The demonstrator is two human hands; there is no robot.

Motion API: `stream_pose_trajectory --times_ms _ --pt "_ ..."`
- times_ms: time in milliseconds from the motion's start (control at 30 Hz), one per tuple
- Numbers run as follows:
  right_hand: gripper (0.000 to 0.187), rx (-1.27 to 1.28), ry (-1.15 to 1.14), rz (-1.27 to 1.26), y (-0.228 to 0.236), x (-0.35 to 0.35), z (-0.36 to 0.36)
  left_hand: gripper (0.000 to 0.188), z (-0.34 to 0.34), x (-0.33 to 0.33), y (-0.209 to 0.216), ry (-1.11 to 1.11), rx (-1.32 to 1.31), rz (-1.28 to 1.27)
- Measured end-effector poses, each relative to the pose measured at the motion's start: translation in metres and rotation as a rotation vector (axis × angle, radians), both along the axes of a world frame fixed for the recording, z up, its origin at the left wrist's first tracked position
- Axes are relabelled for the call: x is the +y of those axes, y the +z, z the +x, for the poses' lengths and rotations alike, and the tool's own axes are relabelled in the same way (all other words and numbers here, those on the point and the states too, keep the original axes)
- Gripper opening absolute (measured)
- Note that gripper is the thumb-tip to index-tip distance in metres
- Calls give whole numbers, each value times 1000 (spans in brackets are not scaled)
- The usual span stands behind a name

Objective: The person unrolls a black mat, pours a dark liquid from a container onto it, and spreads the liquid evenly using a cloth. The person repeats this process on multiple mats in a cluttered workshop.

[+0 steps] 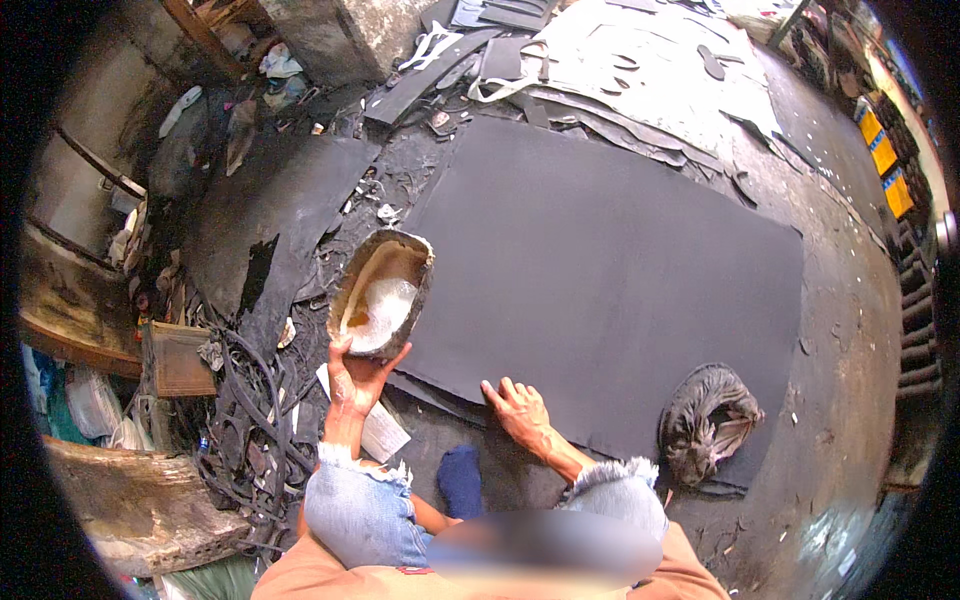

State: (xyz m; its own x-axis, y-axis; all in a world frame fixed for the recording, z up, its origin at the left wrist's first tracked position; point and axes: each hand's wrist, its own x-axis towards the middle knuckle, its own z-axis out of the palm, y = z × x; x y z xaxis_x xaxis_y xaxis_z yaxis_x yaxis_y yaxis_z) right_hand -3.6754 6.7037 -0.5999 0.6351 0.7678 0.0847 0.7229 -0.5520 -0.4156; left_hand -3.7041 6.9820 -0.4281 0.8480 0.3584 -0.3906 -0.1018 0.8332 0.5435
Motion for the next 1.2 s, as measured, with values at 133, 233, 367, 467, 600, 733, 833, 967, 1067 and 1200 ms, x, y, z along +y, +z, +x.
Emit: stream_pose_trajectory --times_ms 133,233,367,467,600,733,833,967,1067,1200 --pt "53 123 31 12 8 5 -18 74 -1 7 0 -10 26 29" --pt "45 8 54 133 -12 7 -24 73 15 0 -1 -58 0 28" --pt "53 263 62 82 10 -6 -6 75 38 -16 -16 -104 15 49" --pt "42 365 -193 282 91 -54 -1 75 46 -16 -23 -136 46 153" --pt "44 -202 -950 198 124 -177 11 76 58 -23 -20 -184 121 238" --pt "71 -160 -1333 -104 76 -278 -34 73 92 -48 -36 -280 105 228" --pt "63 -56 -1232 -242 62 -277 -40 71 113 -59 -51 -326 97 276" --pt "63 -25 -1257 -213 61 -271 -29 75 134 -74 -44 -408 85 362" --pt "62 -59 -1238 -191 61 -276 -26 79 152 -88 -40 -461 90 439" --pt "62 -11 -1255 -190 61 -280 -35 77 167 -102 -56 -546 106 446"
